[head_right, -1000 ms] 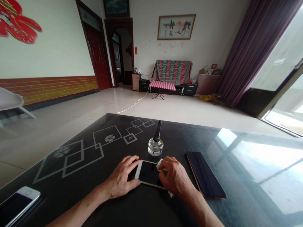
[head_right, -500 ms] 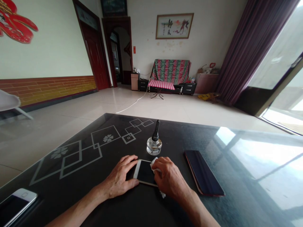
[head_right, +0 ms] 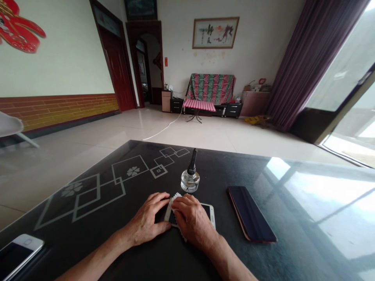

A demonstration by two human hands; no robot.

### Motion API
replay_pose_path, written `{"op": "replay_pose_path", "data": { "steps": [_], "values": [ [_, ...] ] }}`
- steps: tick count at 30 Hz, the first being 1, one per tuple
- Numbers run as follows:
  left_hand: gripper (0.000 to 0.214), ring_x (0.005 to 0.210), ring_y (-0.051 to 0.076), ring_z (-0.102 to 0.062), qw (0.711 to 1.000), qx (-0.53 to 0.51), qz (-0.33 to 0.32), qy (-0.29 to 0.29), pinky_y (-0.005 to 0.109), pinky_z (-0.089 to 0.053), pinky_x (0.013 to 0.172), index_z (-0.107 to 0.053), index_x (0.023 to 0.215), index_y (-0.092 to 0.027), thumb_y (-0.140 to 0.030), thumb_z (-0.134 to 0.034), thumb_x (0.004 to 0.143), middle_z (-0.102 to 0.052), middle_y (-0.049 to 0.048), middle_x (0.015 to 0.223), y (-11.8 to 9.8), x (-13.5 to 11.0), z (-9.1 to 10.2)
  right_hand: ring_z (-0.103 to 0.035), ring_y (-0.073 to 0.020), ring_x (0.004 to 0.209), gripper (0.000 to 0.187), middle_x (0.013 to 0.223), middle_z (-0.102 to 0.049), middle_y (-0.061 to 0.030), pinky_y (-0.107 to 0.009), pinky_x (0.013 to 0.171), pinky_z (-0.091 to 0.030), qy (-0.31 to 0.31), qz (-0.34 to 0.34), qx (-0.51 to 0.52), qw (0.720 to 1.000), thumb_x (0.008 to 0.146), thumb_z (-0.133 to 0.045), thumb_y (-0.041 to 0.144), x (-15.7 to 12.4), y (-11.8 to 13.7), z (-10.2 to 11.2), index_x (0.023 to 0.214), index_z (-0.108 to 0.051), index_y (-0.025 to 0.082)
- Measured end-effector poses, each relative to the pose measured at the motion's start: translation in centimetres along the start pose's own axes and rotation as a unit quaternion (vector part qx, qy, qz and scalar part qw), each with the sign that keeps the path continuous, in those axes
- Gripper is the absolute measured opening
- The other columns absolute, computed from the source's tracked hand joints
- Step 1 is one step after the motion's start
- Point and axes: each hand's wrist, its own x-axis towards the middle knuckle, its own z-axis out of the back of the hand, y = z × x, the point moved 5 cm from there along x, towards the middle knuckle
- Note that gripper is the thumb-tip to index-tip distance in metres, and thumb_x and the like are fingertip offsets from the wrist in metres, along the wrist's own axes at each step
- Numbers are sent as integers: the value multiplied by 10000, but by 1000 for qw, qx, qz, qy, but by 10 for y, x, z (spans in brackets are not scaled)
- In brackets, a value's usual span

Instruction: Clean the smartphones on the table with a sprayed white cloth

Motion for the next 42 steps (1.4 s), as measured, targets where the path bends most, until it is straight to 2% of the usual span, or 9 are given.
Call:
{"op": "replay_pose_path", "data": {
  "steps": [4, 8, 15, 19, 23, 34, 39, 42],
  "values": [
    [619, 1248, 313, -425, 1000, -1, 0, 5, 475, -358, 1084, -589, 1222, -134, -268, -758, 642, -524, 130, 1331, -2, 0, 1, -566, -175, 948, 225, 988, -661, -30, -325, 893, -447, -10, -23, -10, 1000, 836, -515, 87, -2, -4, 2, 952, -655, 219],
    [593, 1249, 322, -427, 1000, -7, 3, 1, 486, -362, 1075, -608, 1205, -148, -298, -758, 651, -525, 129, 1337, -3, -1, 3, -586, -181, 900, 226, 918, -671, -28, -321, 834, -466, -29, -53, -28, 998, 761, -545, 62, -8, -18, 12, 876, -669, 212],
    [501, 1206, 321, -465, 1000, -25, -6, -6, 491, -400, 1031, -648, 1161, -184, -360, -735, 700, -557, 120, 1293, -2, 1, 6, -637, -171, 827, 234, 879, -687, -33, -296, 785, -498, 20, -85, -32, 996, 729, -537, 74, -19, -48, 41, 796, -711, 215],
    [449, 1194, 313, -473, 1000, -25, -7, -8, 484, -404, 1026, -659, 1149, -189, -344, -706, 731, -570, 116, 1267, -3, 1, 6, -649, -175, 869, 273, 957, -688, -42, -282, 802, -511, 51, -91, -28, 994, 728, -535, 82, -21, -50, 48, 845, -735, 225],
    [449, 1200, 314, -469, 1000, -11, -13, -6, 480, -394, 1037, -653, 1167, -176, -335, -682, 748, -564, 124, 1274, -5, 1, 7, -640, -179, 901, 333, 1000, -686, -41, -300, 840, -502, 56, -73, -38, 995, 725, -525, 57, -18, -41, 42, 921, -733, 228],
    [500, 1205, 314, -461, 1000, -18, -22, -5, 476, -392, 1044, -644, 1173, -184, -231, -689, 677, -559, 101, 1288, -5, -1, 5, -601, -189, 1000, 253, 1053, -683, -61, -332, 892, -482, -13, -25, -11, 1000, 884, -484, 138, -9, -22, 14, 1019, -682, 217],
    [466, 1196, 309, -472, 999, -31, -29, -17, 464, -393, 1052, -654, 1136, -178, -184, -628, 671, -570, 104, 1264, -9, -1, 8, -567, -195, 1032, 304, 1118, -657, -69, -370, 937, -457, -16, 4, 8, 1000, 932, -420, 148, 1, -10, 1, 1125, -641, 228],
    [481, 1191, 308, -477, 999, -35, -33, -21, 463, -393, 1053, -649, 1139, -185, -159, -593, 663, -576, 101, 1251, -9, -1, 9, -561, -193, 1018, 318, 1110, -654, -65, -361, 923, -457, -8, -4, 14, 1000, 916, -423, 116, 1, -4, 1, 1108, -647, 234]
  ]
}}
